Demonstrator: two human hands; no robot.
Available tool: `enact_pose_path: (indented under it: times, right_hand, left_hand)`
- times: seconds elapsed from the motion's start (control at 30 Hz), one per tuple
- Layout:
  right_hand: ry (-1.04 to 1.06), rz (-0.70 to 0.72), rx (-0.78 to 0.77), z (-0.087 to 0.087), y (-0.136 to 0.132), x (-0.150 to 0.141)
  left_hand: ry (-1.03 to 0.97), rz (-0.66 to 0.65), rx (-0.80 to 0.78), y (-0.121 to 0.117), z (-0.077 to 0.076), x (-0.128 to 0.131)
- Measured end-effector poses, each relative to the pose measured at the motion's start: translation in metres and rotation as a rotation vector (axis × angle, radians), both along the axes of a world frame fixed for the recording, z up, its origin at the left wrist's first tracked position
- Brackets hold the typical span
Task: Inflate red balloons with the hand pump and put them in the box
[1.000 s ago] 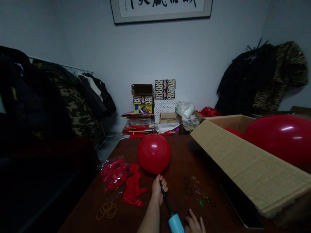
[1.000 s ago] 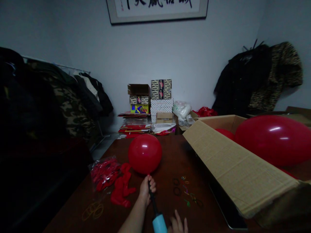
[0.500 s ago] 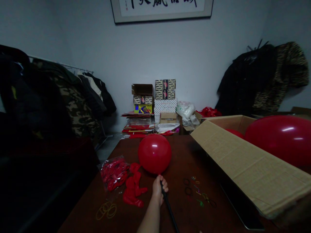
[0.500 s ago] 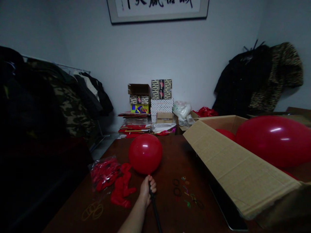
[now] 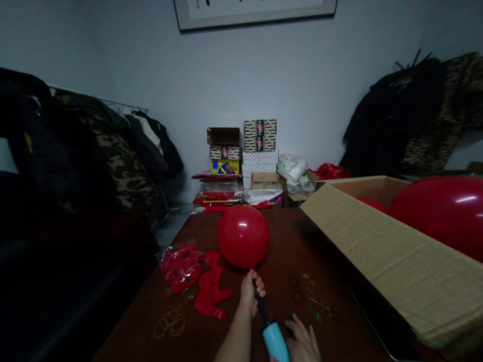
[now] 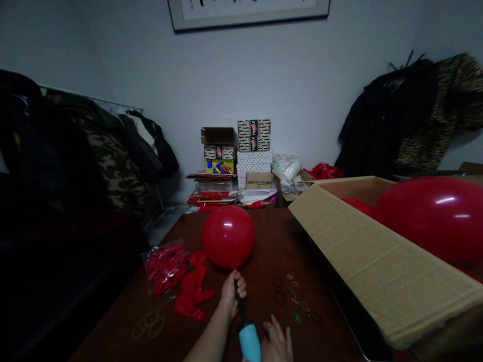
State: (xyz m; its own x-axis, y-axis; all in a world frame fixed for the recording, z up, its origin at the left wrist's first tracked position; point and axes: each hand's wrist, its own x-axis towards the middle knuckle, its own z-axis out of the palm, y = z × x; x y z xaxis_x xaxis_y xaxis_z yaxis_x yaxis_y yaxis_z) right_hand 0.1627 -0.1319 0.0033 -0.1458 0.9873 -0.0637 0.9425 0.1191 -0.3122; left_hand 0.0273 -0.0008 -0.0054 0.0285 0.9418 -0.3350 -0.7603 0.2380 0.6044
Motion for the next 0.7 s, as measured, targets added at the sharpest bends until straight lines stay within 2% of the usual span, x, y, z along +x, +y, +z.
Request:
enact_pose_path:
  times: [0.13, 0.23, 0.57, 0.7]
  right_hand:
    - [0.084, -0.011, 0.053, 0.020, 0.015, -0.011]
    - [0.092, -0.041, 0.046, 0.025, 0.022, -0.018]
    - [0.101, -0.042, 0.042, 0.020, 0.015, -0.022]
    - [0.065, -0.008, 0.078, 0.002, 0.008, -0.016]
  left_hand:
    - [0.010, 0.003, -0.012, 0.002, -0.001, -0.001]
    - [0.020, -0.014, -0.011, 0.004, -0.001, -0.001]
    - [0.069, -0.022, 0.010, 0.002, -0.001, 0.001]
    - [0.078, -0.009, 0.008, 0.001, -0.001, 0.002]
